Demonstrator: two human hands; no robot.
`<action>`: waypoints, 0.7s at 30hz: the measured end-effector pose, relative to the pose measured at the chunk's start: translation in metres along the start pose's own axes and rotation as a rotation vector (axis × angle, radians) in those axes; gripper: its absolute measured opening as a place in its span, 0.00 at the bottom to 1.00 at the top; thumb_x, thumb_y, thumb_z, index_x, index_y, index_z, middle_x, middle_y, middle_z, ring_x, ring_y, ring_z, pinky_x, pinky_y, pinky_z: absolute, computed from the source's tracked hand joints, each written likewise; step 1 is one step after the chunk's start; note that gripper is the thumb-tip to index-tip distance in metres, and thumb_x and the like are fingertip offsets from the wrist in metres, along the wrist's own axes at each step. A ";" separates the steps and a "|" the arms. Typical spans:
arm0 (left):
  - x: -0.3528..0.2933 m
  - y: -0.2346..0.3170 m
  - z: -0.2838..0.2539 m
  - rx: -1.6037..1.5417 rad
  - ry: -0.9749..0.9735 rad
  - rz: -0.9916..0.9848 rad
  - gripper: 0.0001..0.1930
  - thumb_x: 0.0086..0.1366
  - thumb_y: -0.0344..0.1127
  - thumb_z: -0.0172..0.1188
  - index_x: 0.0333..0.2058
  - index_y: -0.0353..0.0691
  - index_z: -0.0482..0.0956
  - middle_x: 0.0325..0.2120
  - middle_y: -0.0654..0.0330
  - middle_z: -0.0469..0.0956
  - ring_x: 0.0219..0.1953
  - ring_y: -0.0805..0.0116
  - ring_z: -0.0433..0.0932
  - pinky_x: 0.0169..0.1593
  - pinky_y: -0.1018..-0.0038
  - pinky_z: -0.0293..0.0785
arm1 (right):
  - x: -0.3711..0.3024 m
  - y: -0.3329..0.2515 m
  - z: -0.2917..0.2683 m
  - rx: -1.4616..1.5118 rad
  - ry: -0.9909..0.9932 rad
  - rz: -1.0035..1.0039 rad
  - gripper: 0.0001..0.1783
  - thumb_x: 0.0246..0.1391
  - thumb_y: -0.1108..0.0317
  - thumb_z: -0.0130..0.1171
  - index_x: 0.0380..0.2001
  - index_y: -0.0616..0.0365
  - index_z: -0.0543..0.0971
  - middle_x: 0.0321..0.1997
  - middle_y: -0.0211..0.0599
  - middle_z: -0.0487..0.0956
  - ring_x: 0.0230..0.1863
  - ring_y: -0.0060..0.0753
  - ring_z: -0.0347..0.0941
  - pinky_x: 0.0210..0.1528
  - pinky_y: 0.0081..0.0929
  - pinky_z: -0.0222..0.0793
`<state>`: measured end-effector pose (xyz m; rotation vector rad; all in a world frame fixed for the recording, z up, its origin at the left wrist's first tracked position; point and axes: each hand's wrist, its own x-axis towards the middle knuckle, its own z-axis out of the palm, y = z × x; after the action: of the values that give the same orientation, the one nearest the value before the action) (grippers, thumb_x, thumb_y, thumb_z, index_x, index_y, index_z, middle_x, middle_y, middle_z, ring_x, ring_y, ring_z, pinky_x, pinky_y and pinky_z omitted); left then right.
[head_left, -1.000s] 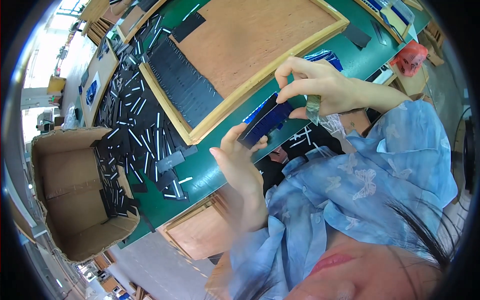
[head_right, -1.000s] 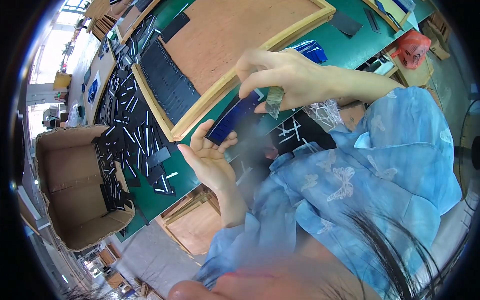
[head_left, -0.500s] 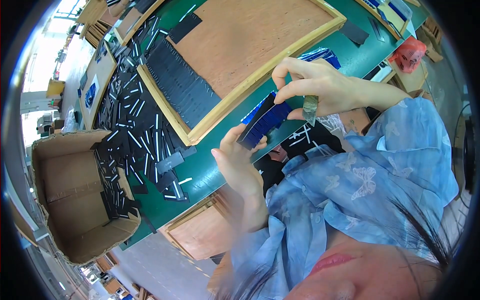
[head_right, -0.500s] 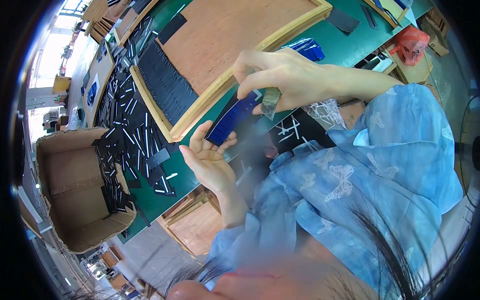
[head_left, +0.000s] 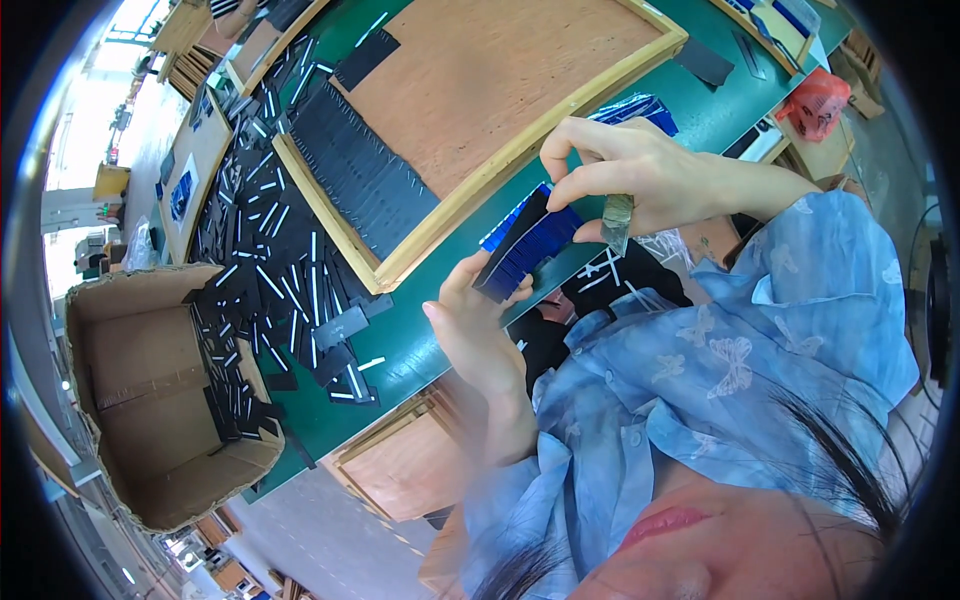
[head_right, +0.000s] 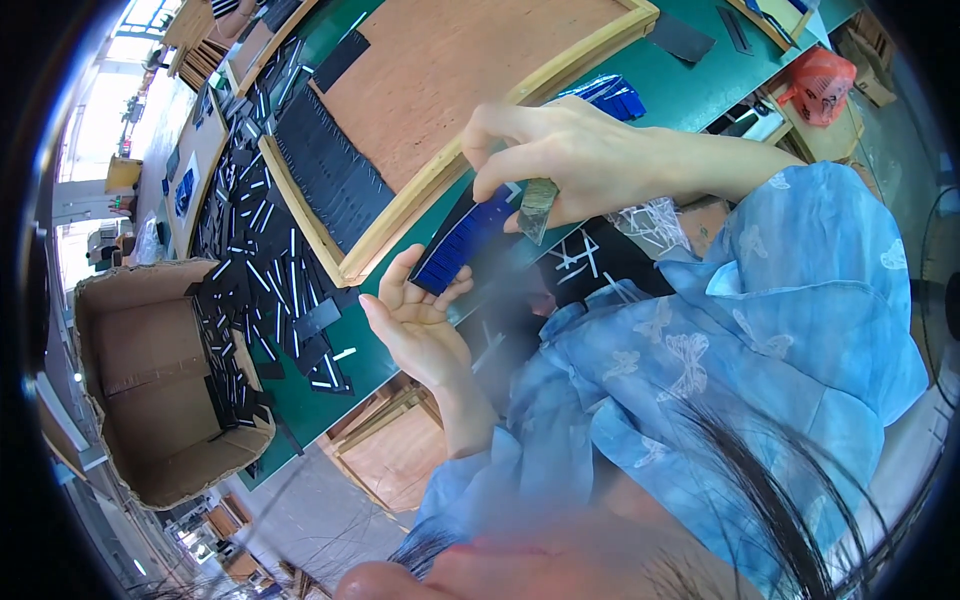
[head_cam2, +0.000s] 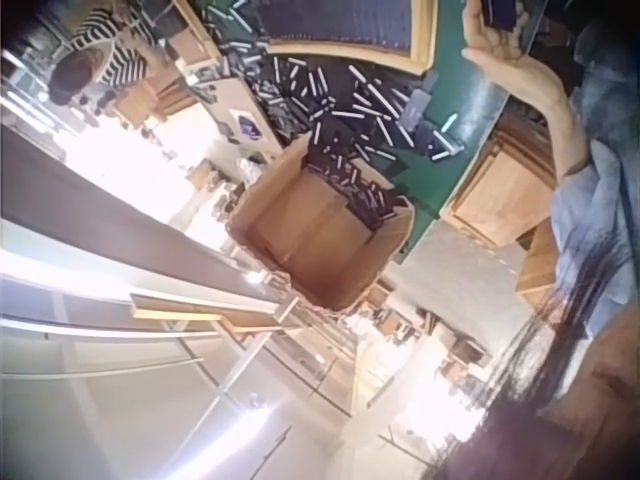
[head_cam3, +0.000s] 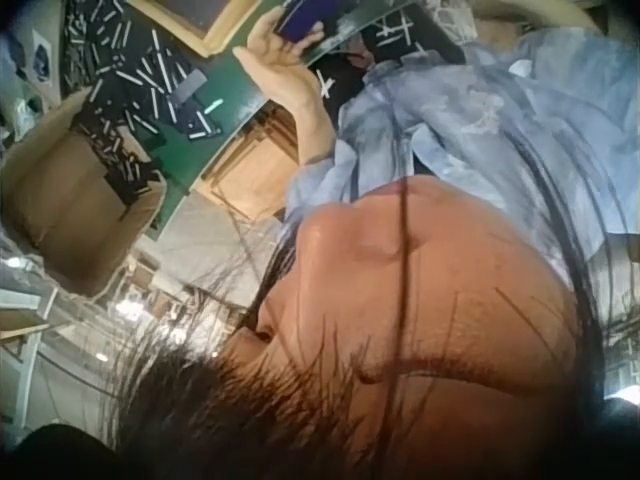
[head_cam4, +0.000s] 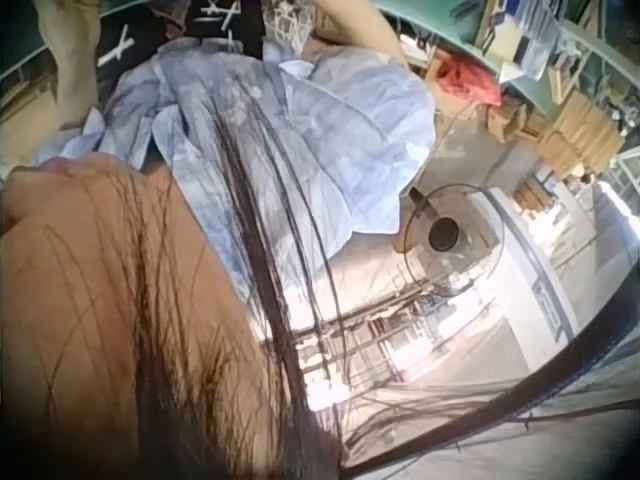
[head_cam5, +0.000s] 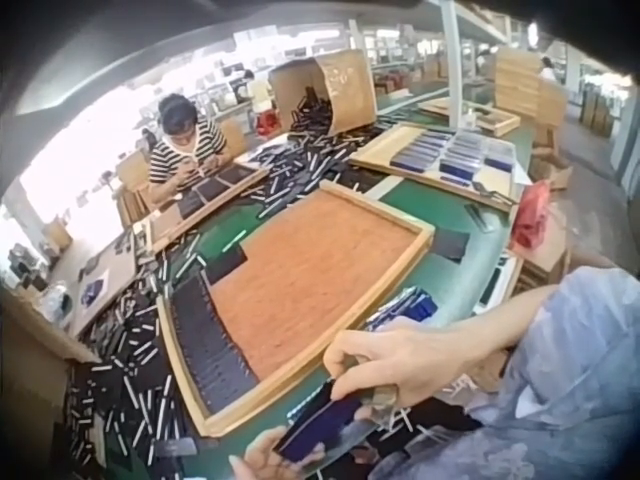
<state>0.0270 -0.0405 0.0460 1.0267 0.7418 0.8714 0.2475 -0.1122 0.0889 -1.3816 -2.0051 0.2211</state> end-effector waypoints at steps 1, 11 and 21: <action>0.000 0.000 0.000 0.001 0.001 0.001 0.35 0.68 0.59 0.28 0.45 0.29 0.70 0.32 0.46 0.77 0.29 0.58 0.79 0.34 0.69 0.77 | 0.000 0.000 0.000 0.001 0.000 -0.001 0.20 0.31 0.70 0.72 0.32 0.53 0.76 0.39 0.31 0.68 0.32 0.38 0.72 0.29 0.31 0.69; -0.004 -0.001 -0.001 0.020 -0.015 0.007 0.35 0.68 0.59 0.27 0.45 0.28 0.70 0.33 0.45 0.77 0.30 0.58 0.79 0.34 0.70 0.77 | -0.003 -0.003 0.000 -0.018 -0.002 0.010 0.20 0.30 0.70 0.71 0.32 0.53 0.76 0.38 0.31 0.69 0.31 0.38 0.73 0.28 0.31 0.69; -0.006 0.002 0.003 0.244 -0.025 0.026 0.18 0.69 0.40 0.45 0.45 0.27 0.70 0.36 0.48 0.75 0.33 0.63 0.78 0.38 0.70 0.77 | 0.000 -0.004 -0.001 0.074 0.035 0.019 0.18 0.31 0.70 0.71 0.31 0.53 0.77 0.38 0.30 0.69 0.34 0.37 0.72 0.31 0.30 0.70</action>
<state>0.0263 -0.0461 0.0495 1.2636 0.8292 0.8010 0.2457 -0.1144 0.0917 -1.3496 -1.9366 0.2757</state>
